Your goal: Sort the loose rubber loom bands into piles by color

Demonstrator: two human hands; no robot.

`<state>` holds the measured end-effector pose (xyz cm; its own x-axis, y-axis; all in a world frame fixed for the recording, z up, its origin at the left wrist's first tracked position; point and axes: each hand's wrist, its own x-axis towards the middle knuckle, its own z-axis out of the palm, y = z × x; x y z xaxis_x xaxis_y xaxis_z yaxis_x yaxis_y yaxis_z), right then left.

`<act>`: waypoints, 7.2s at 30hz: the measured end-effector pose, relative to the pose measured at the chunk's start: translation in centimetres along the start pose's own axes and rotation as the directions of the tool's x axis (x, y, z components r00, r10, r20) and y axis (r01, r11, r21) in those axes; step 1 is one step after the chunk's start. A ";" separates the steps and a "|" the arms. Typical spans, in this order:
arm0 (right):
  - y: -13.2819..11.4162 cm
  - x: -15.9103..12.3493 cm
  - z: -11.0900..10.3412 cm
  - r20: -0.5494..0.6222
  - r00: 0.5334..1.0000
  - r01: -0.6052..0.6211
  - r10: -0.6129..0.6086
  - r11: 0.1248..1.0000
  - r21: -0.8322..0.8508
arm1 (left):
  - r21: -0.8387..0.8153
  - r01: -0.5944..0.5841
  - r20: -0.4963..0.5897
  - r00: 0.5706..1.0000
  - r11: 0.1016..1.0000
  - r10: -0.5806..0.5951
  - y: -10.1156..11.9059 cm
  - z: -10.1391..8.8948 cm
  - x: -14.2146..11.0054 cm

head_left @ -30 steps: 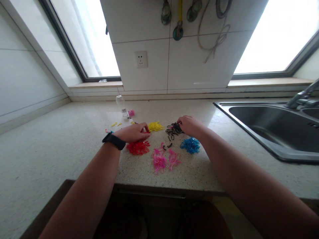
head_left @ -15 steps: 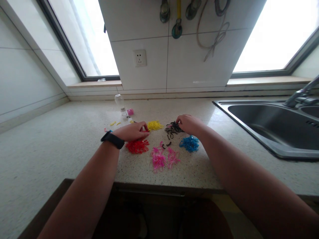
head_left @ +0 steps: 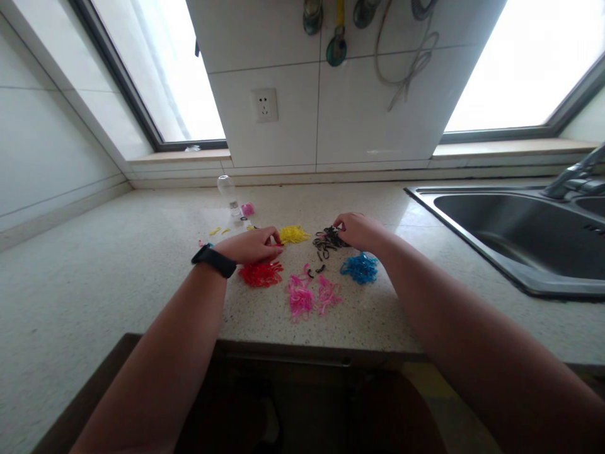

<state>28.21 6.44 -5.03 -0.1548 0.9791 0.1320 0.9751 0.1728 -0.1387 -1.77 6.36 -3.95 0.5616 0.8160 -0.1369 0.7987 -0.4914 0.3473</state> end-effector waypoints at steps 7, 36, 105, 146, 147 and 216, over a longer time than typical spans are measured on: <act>0.2 0.1 0.1 0.011 1.000 0.000 0.000 1.000 0.004 | -0.015 -0.008 0.008 1.000 1.000 0.008 0.0 0.0 -0.1; 0.2 0.6 0.7 -0.031 0.999 -0.008 0.009 1.000 0.015 | -0.012 -0.001 -0.002 1.000 1.000 0.001 0.5 -0.2 -0.2; -1.5 -0.5 0.1 0.078 0.987 0.147 -0.143 0.988 -0.049 | 0.117 -0.002 0.000 1.000 0.993 0.002 0.9 -0.4 -0.7; -2.4 -1.2 -0.4 0.133 0.967 0.230 -0.219 0.970 -0.080 | 0.117 0.004 0.009 1.000 0.993 -0.005 0.9 -0.4 -0.7; -2.4 -1.2 -0.5 0.140 0.964 0.240 -0.227 0.967 -0.085 | 0.117 0.005 0.011 1.000 0.993 -0.006 0.9 -0.4 -0.7; -4.7 -3.5 -1.1 0.213 0.878 0.462 -0.428 0.875 -0.148 | 0.248 0.049 0.076 0.995 0.968 -0.070 2.6 -1.0 -1.4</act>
<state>24.29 2.09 -3.80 -0.5870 0.8089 -0.0336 0.8048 0.5875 0.0846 -0.68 4.25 -1.95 0.5194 0.8228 -0.2307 0.8538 -0.5111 0.0994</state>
